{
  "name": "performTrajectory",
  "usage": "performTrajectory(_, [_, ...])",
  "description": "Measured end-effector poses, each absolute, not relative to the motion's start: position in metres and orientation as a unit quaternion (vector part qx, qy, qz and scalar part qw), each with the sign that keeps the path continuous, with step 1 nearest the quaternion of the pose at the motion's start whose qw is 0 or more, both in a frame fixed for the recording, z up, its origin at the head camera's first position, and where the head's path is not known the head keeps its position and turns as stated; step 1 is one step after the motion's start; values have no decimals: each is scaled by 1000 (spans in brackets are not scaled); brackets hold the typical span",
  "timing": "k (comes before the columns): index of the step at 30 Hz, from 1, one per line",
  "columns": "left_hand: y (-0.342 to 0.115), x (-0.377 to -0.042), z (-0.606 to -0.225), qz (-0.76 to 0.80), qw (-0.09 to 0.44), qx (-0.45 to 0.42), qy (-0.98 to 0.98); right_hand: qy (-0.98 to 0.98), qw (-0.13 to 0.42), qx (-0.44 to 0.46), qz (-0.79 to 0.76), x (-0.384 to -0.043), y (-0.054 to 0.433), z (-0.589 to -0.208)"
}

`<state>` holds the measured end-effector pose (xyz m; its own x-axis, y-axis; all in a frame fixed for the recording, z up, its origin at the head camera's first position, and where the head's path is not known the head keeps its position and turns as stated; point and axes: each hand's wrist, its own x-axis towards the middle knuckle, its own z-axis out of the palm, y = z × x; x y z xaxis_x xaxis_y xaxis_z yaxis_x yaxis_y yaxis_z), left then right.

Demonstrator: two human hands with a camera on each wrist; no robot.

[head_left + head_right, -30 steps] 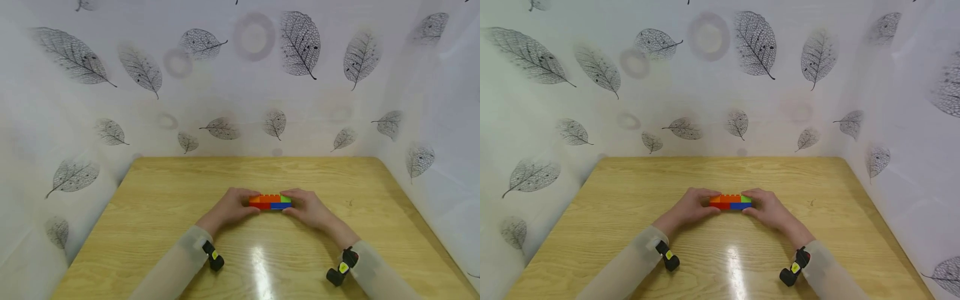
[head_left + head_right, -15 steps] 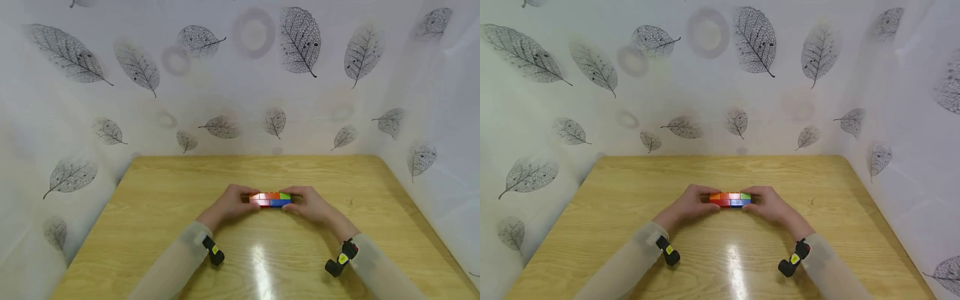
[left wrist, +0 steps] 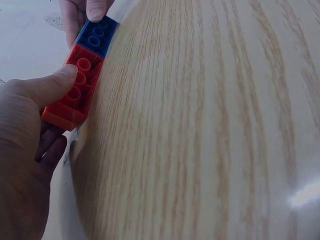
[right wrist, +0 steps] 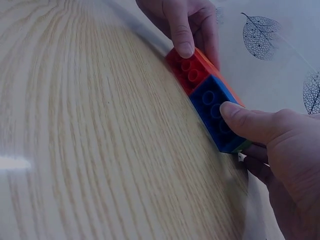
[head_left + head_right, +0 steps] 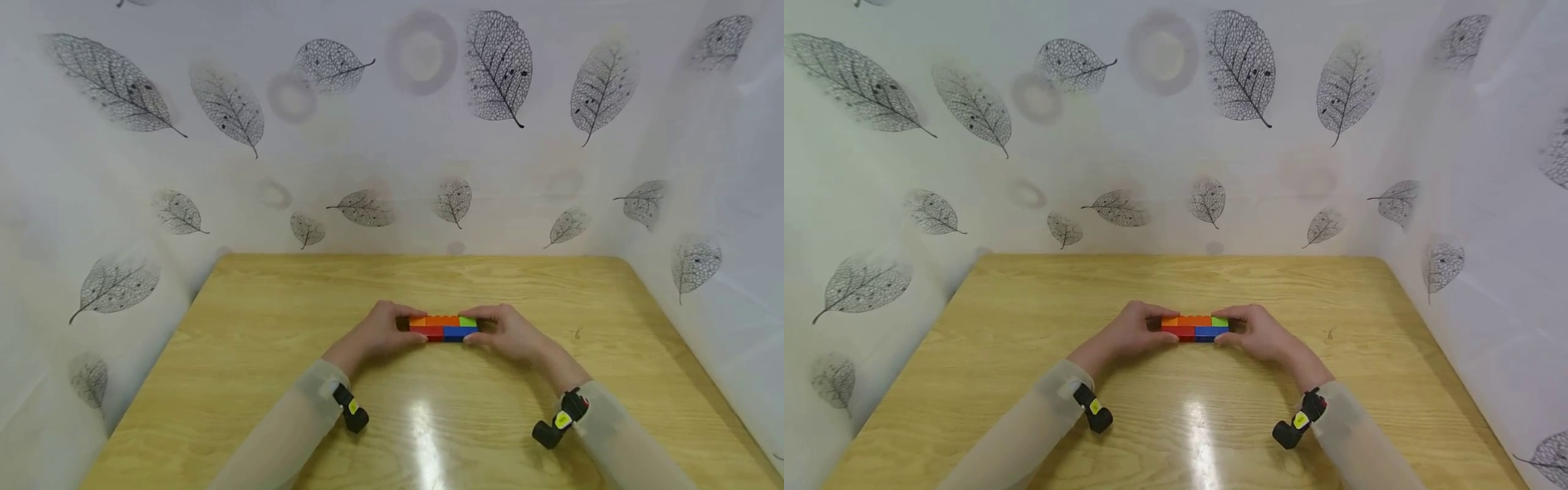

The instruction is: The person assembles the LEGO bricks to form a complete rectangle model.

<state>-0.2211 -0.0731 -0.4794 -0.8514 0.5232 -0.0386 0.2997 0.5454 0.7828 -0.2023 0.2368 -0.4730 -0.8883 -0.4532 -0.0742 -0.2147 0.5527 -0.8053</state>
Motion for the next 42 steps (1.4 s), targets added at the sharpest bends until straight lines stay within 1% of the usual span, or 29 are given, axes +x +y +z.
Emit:
performTrajectory(8, [-73,-220,-479,416,126,240,868,871,136,-193,-430,-203,235,-470])
performTrajectory(19, [-75,-218,-482,426,137,225,866,869,149,-183,-435,-200,233,-472])
performTrajectory(30, [-73,-219,-482,418,129,242,866,870,139,-198,-430,-202,236,-474])
performTrajectory(37, [-73,-218,-481,425,138,243,861,867,128,-214,-433,-202,238,-476])
performTrajectory(42, [-79,-216,-475,433,130,242,858,864,91,-231,-438,-198,239,-473])
